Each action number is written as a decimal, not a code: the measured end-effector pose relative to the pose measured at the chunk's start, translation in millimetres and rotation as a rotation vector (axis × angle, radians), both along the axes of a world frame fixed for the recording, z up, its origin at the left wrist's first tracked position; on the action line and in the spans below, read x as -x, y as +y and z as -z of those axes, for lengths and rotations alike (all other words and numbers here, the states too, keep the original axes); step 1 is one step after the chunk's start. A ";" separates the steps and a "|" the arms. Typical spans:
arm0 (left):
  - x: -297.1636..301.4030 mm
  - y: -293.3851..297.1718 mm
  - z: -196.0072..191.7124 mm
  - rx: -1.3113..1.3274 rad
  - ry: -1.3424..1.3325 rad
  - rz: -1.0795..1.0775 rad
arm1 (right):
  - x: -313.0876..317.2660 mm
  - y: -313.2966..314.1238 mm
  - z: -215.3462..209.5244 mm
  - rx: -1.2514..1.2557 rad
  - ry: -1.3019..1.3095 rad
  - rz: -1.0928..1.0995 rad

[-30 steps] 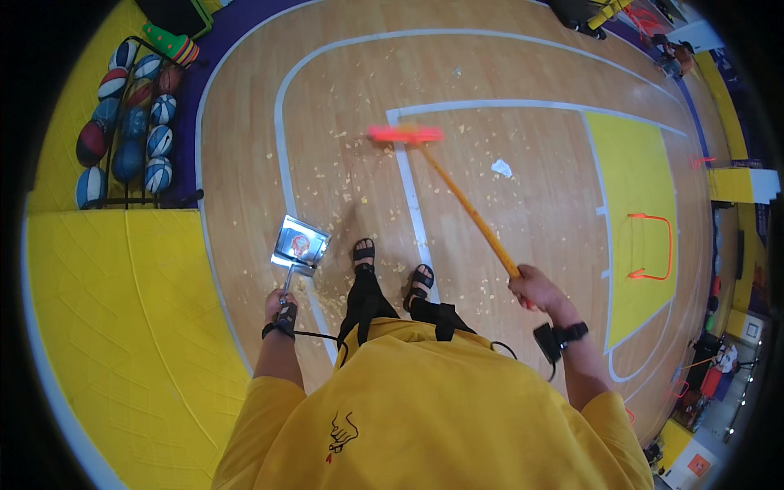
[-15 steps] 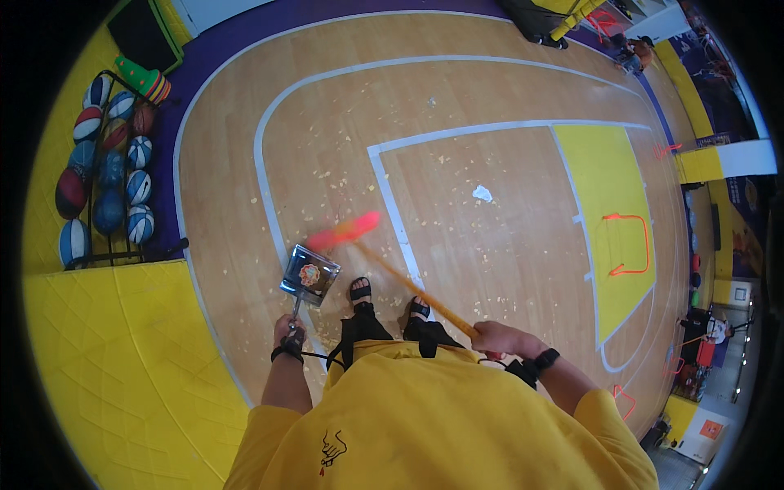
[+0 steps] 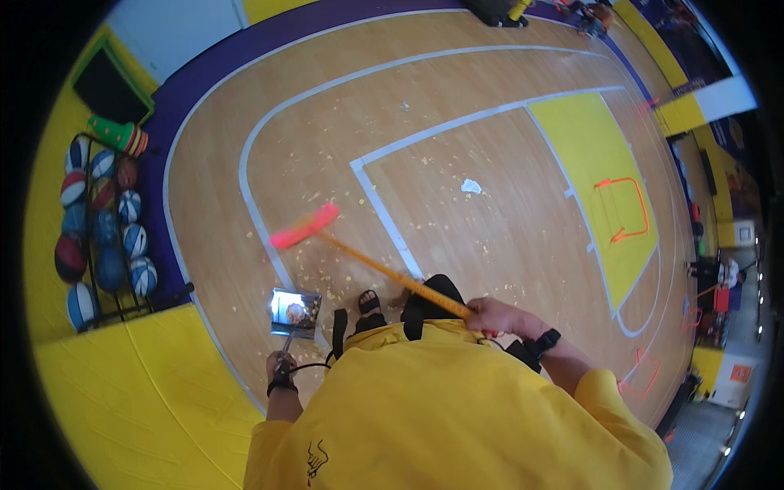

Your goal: The person sweeps debris from an indoor court floor into a long-handled dustpan using a broom.

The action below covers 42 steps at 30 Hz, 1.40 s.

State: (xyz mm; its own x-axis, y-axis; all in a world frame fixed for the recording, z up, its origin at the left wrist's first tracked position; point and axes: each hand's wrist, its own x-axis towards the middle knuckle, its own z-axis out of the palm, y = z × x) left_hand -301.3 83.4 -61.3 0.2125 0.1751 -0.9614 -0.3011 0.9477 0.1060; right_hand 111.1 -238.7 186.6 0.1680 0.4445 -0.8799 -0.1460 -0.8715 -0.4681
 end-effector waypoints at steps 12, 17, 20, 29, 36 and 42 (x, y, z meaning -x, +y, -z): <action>-130.0 64.9 -23.6 0.135 -0.126 0.115 | -179.0 5.2 46.3 -0.152 -0.047 0.702; -257.7 73.1 -46.2 0.119 -0.068 0.206 | -246.9 -14.7 74.4 -0.086 -0.015 0.808; -337.7 83.1 -49.6 0.161 -0.071 0.289 | -257.2 -17.2 81.6 0.010 -0.055 0.633; -576.0 99.8 -39.7 0.094 0.054 0.723 | -264.9 -30.1 -0.5 -0.024 0.284 0.454; -659.4 151.7 -37.0 -0.062 -0.004 0.894 | -282.9 -30.9 -1.0 -0.058 0.183 0.744; -736.3 196.7 -34.3 -0.064 0.116 1.007 | -356.9 -9.8 43.9 -0.093 -0.080 0.990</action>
